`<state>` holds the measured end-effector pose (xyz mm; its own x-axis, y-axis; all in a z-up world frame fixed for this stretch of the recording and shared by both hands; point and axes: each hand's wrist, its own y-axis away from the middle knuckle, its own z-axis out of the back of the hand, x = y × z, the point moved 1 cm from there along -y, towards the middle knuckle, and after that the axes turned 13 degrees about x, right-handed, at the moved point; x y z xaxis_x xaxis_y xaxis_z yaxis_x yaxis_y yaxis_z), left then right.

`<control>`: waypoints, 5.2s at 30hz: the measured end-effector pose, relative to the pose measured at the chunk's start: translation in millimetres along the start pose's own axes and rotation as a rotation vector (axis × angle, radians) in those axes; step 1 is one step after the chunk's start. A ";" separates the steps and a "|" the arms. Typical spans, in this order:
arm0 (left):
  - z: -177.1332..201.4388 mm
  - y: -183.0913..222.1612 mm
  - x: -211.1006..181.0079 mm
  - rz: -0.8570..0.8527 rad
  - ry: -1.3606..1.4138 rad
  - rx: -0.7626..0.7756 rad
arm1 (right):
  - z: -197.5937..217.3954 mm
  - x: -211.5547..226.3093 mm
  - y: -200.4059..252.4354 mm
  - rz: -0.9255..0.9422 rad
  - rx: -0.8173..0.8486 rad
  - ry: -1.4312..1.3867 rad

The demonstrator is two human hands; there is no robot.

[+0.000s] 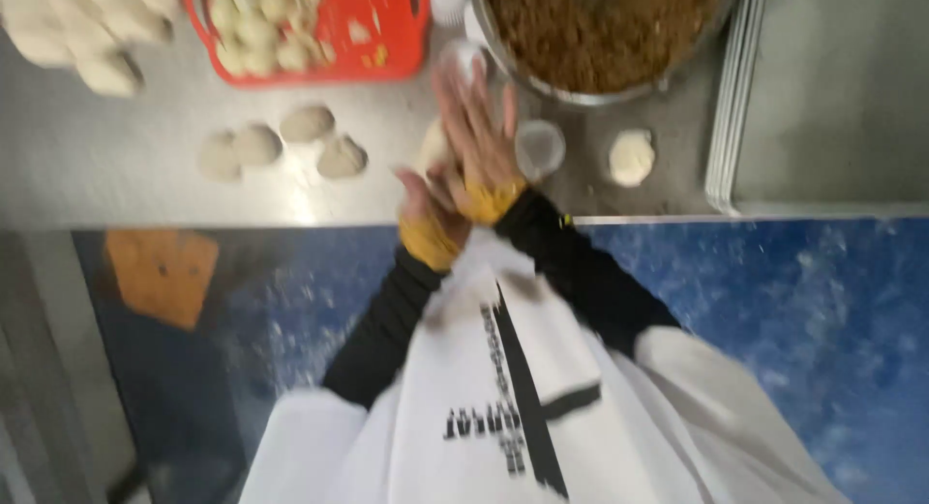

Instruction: Stuffing dough with meat filling and peeled eggs, then shaping into buns.

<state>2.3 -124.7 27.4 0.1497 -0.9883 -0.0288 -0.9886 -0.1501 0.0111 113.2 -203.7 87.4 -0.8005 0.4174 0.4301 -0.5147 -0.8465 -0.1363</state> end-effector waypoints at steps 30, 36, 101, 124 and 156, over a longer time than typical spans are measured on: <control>-11.4 -31.5 42.0 -0.042 -0.460 -0.223 | 21.3 -83.5 25.3 -0.087 0.201 -1.266; 6.0 -52.9 5.0 0.110 -0.603 -0.249 | 23.1 -68.4 8.5 -0.318 -0.003 -0.741; 10.7 -81.8 -47.2 0.392 -0.748 -0.179 | 19.3 -286.3 42.6 -0.327 0.192 0.241; 70.5 -126.4 -18.2 0.561 -0.953 -0.210 | 26.7 -232.0 31.5 -0.368 0.193 -0.009; 72.0 -123.4 -15.6 0.481 -0.873 -0.151 | 17.6 -229.1 63.0 -0.346 0.198 -0.365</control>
<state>120.8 -88.8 -45.5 -0.3884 -0.5884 -0.7092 -0.9196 0.1979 0.3395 269.5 -358.4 -4.0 -0.4173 0.5705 0.7074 -0.6335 -0.7408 0.2237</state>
